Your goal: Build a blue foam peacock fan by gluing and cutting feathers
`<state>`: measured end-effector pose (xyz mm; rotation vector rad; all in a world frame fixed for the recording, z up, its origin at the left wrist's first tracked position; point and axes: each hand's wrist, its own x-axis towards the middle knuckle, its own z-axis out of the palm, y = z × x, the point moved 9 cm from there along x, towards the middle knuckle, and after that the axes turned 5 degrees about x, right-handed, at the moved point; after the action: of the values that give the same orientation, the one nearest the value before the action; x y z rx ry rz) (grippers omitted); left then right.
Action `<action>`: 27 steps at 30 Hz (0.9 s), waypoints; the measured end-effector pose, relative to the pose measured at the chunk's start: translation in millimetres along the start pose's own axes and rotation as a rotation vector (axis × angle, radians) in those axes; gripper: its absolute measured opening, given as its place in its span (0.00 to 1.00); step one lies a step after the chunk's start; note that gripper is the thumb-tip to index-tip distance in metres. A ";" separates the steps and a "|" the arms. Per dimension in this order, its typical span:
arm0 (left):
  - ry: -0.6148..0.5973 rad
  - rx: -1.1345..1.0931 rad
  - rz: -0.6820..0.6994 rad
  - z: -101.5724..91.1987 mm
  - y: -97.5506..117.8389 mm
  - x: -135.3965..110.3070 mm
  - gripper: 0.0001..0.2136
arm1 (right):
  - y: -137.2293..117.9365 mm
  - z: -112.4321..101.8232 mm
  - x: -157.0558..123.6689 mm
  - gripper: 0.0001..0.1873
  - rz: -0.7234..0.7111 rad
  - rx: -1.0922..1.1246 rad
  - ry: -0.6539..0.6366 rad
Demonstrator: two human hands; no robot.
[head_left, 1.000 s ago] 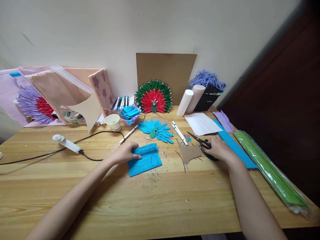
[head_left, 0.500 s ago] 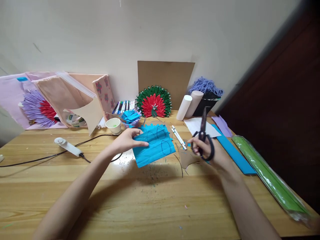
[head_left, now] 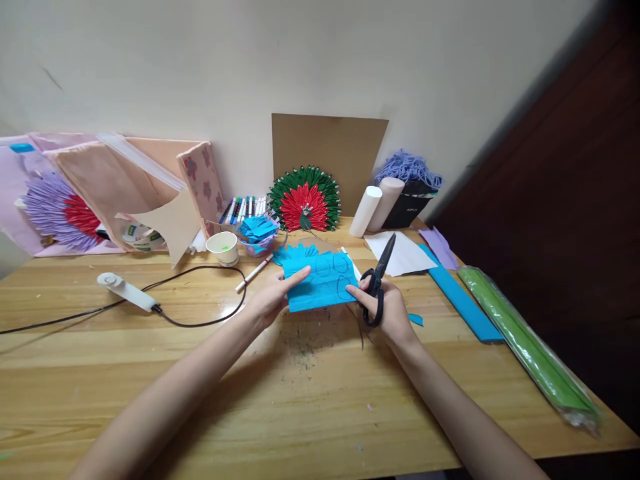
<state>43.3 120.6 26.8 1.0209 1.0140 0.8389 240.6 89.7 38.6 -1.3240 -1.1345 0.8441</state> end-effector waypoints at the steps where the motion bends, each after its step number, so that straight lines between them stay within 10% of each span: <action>1: -0.044 -0.053 -0.013 6.8 -3.1 -1.6 0.22 | 0.5 1.5 -0.6 0.22 -0.009 0.012 -0.005; 10: 0.182 0.204 0.221 -13.0 10.9 -1.0 0.21 | 13.0 16.3 -10.1 0.21 0.117 0.257 -0.067; 17: 0.514 0.412 0.510 -34.5 48.3 -21.0 0.16 | 27.8 69.3 -38.9 0.35 0.394 0.613 -0.478; 27: 0.656 0.626 0.596 -36.3 49.7 -36.4 0.12 | 31.2 89.6 -74.8 0.40 0.354 0.409 -0.691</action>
<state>-7.2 112.8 76.9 1.6822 1.6202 1.4501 138.9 48.0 -11.7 -0.9110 -1.1602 1.7851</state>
